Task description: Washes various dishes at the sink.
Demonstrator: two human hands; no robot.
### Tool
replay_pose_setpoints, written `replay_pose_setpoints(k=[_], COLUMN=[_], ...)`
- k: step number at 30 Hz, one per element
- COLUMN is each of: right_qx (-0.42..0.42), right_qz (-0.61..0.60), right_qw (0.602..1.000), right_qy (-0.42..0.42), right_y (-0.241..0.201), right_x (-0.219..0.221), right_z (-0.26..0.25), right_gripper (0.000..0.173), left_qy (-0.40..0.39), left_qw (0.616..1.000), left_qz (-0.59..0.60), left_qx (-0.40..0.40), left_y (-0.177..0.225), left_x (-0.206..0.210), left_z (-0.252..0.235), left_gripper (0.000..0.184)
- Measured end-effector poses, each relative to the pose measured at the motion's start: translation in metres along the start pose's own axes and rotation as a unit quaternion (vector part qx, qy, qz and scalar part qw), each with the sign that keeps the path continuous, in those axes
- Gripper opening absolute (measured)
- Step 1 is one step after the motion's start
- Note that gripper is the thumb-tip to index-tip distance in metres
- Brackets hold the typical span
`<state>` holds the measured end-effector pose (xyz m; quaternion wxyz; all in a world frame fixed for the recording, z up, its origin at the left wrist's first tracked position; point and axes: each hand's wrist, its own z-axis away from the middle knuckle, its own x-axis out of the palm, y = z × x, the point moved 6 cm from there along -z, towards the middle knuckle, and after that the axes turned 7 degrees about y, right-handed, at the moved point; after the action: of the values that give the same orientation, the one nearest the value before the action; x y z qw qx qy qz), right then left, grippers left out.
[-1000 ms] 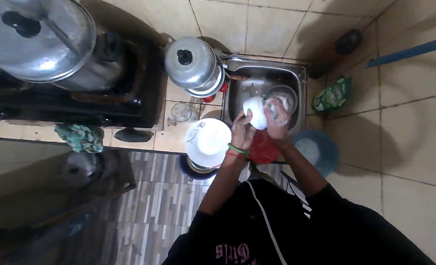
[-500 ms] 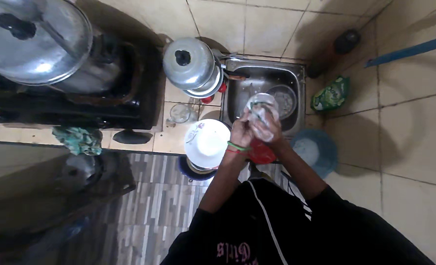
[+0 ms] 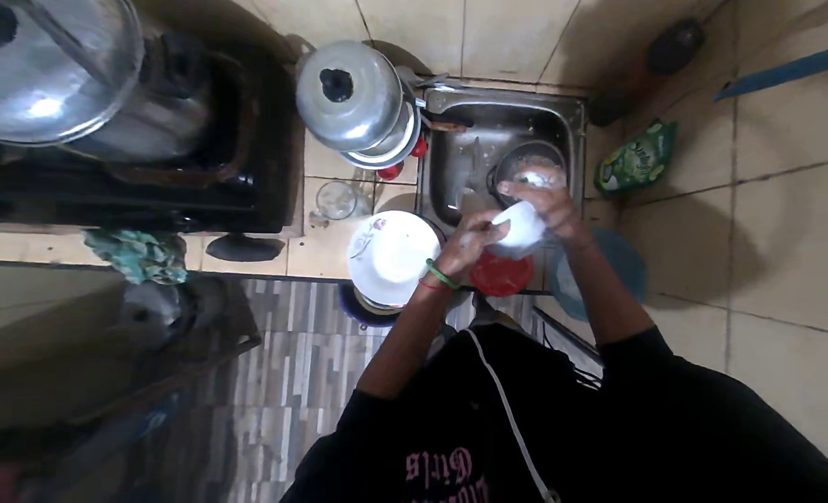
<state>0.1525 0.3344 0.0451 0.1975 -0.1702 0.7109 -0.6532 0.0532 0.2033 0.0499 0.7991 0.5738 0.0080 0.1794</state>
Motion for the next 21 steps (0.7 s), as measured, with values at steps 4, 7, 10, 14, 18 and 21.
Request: replay_pose_setpoints(k=[4, 7, 10, 14, 18, 21], right_qx=[0.129, 0.176, 0.213, 0.208, 0.272, 0.263], right_qz=[0.075, 0.099, 0.101, 0.211, 0.334, 0.392], right_qw=[0.989, 0.979, 0.971, 0.954, 0.887, 0.837], right_qy=[0.023, 0.034, 0.032, -0.046, -0.163, -0.276], right_y=[0.029, 0.060, 0.083, 0.114, 0.149, 0.186], right_x=[-0.004, -0.013, -0.020, -0.016, 0.016, 0.053], right_z=[0.014, 0.025, 0.028, 0.009, -0.014, -0.019], right_gripper=[0.020, 0.025, 0.029, 0.023, 0.033, 0.041], left_qy=[-0.039, -0.070, -0.101, -0.187, -0.242, -0.231], left_qw=[0.979, 0.936, 0.894, 0.824, 0.784, 0.792], left_qz=[-0.186, -0.324, -0.401, -0.490, -0.512, -0.500], left_qx=[0.074, 0.120, 0.175, 0.216, 0.255, 0.263], left_y=[-0.021, -0.060, -0.096, -0.133, -0.153, -0.157], left_x=[0.005, 0.013, 0.026, 0.030, 0.032, 0.027], left_z=[0.014, 0.016, 0.020, 0.019, 0.022, 0.020], left_gripper=[0.016, 0.021, 0.018, 0.019, 0.020, 0.018])
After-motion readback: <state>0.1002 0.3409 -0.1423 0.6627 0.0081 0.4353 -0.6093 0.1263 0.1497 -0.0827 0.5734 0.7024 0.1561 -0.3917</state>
